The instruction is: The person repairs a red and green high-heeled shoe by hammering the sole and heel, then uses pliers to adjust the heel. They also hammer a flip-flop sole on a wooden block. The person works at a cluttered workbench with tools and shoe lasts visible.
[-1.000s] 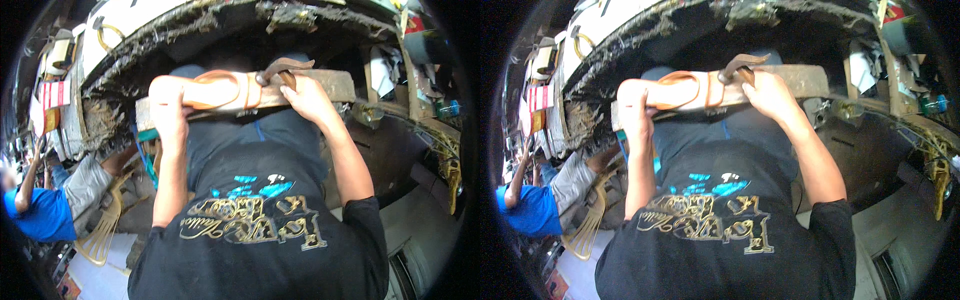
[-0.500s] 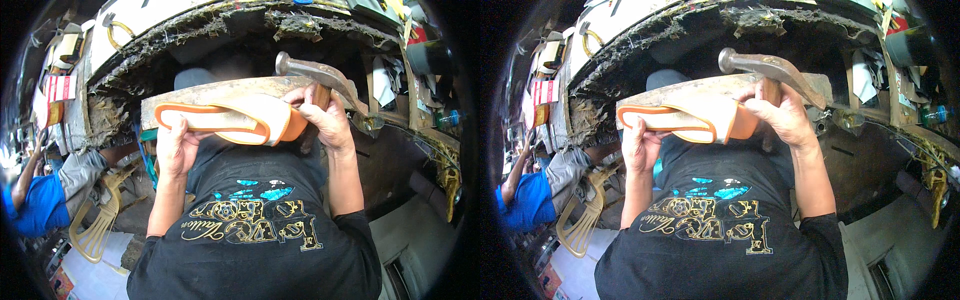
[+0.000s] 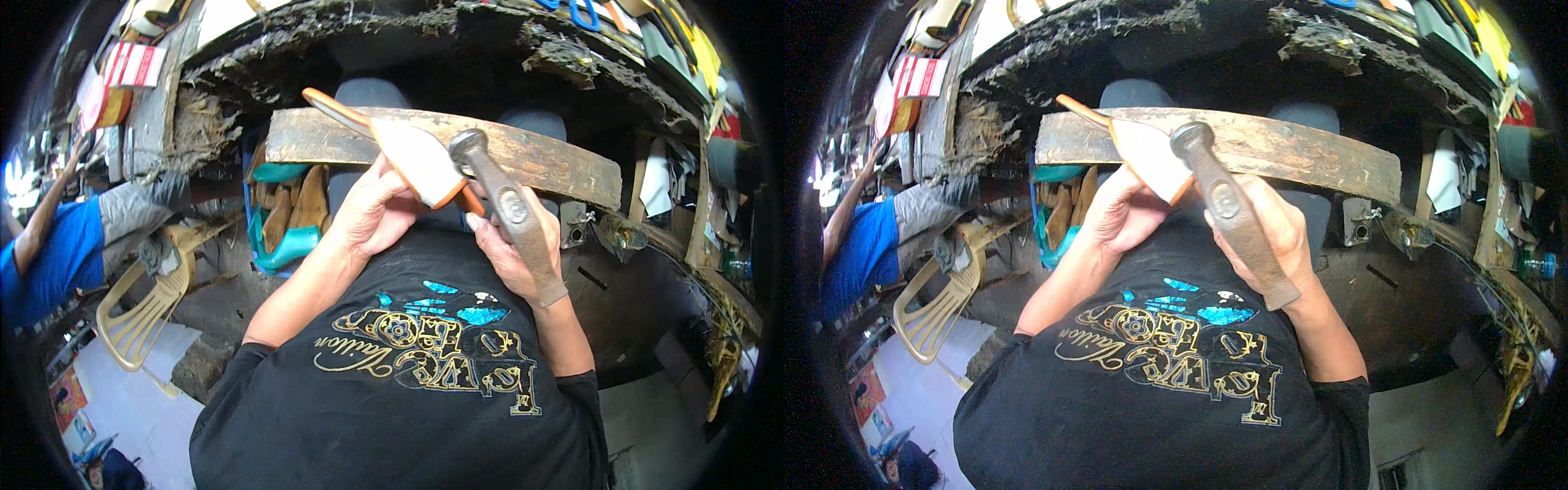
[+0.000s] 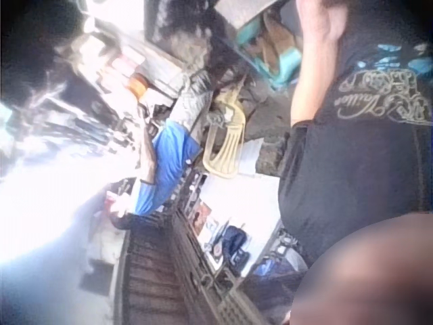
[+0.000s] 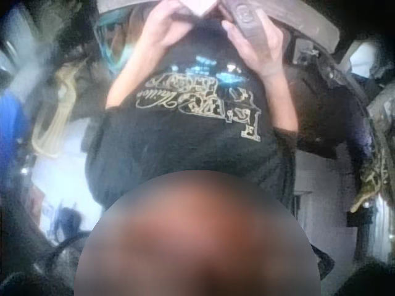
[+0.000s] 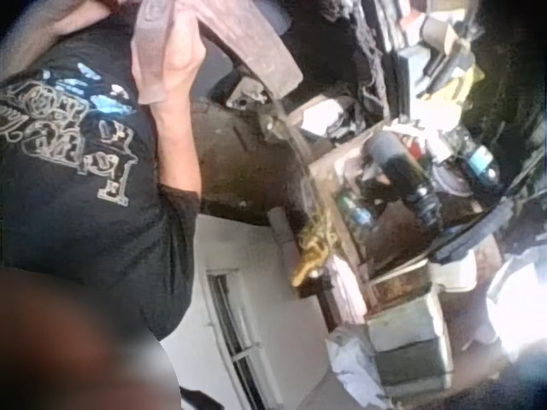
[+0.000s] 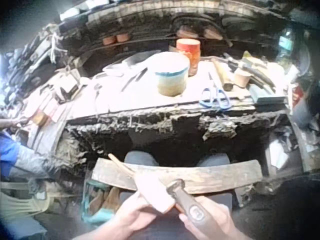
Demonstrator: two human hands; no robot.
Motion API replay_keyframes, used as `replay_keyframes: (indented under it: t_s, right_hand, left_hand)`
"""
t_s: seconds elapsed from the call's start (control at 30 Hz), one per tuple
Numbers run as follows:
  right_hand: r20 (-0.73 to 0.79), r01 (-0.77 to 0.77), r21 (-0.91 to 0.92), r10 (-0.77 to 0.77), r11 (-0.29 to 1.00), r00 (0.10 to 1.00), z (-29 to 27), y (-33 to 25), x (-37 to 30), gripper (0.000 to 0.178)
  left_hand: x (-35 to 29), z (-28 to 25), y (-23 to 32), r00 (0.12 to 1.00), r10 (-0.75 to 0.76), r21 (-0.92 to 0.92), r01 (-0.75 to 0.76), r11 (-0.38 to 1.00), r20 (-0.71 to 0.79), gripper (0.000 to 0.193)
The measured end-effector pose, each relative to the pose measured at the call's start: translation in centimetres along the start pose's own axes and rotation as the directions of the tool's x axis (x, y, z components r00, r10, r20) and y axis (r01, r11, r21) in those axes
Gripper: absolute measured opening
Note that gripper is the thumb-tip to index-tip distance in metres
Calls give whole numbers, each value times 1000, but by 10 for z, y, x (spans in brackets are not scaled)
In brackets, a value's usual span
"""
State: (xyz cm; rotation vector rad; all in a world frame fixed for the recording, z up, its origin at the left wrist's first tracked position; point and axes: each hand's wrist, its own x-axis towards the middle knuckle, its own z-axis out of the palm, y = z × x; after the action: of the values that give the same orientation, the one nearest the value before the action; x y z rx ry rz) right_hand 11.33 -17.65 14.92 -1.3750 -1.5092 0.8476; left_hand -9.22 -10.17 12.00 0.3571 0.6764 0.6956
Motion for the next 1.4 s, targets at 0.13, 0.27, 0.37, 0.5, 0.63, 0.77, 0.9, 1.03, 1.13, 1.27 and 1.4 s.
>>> replay_keyframes:
  t_s: [0.13, 0.27, 0.37, 0.5, 0.63, 0.77, 0.9, 1.03, 1.13, 1.27, 1.4]
  right_hand:
    - [56, 78, 20, -79, 997, 995, 10, -5, 5, 37]
    - [139, 106, 48, -111, 993, 984, 12, -9, 10, 39]
    - [242, 87, 38, -93, 996, 966, -1, -11, 10, 37]
    - [244, -176, 322, 98, 930, 965, -33, -12, 6, 31]
    - [442, -610, 191, 487, 769, 753, -51, -10, 4, 28]
    - [542, -673, 169, 503, 720, 673, -49, -10, 2, 28]
    - [518, -701, 210, 531, 681, 671, -45, -10, 3, 27]
    - [522, -667, 185, 503, 721, 689, -44, -11, 3, 27]
    - [517, -637, 102, 506, 764, 690, -43, -13, 2, 27]
    - [530, -534, -67, 484, 843, 696, -44, -18, 6, 29]
    - [552, -573, -139, 543, 808, 633, -41, -19, 21, 26]
  left_hand:
    - [-1, -14, -7, 998, -65, -136, 61, 989, -27, 64]
    - [-7, -23, -11, 995, -104, -149, 103, 983, 5, 68]
    - [-8, -28, -13, 984, -165, -201, 176, 964, 71, 70]
    - [-7, -35, -12, 966, -211, -204, 239, 949, 146, 74]
    - [-4, -38, -12, 947, -258, -142, 287, 947, 192, 73]
    - [-2, -34, -12, 947, -270, -114, 292, 950, 175, 53]
    - [-3, -25, -10, 969, -221, -12, 223, 975, 110, 76]
    - [-4, -18, -5, 970, -182, 66, 174, 983, 159, 77]
    - [-6, -15, -4, 976, -118, 141, 93, 986, 181, 76]
    - [-13, -13, -6, 985, -103, 233, 68, 970, 140, 72]
    - [-13, -14, -12, 989, -127, 281, 101, 954, 74, 64]
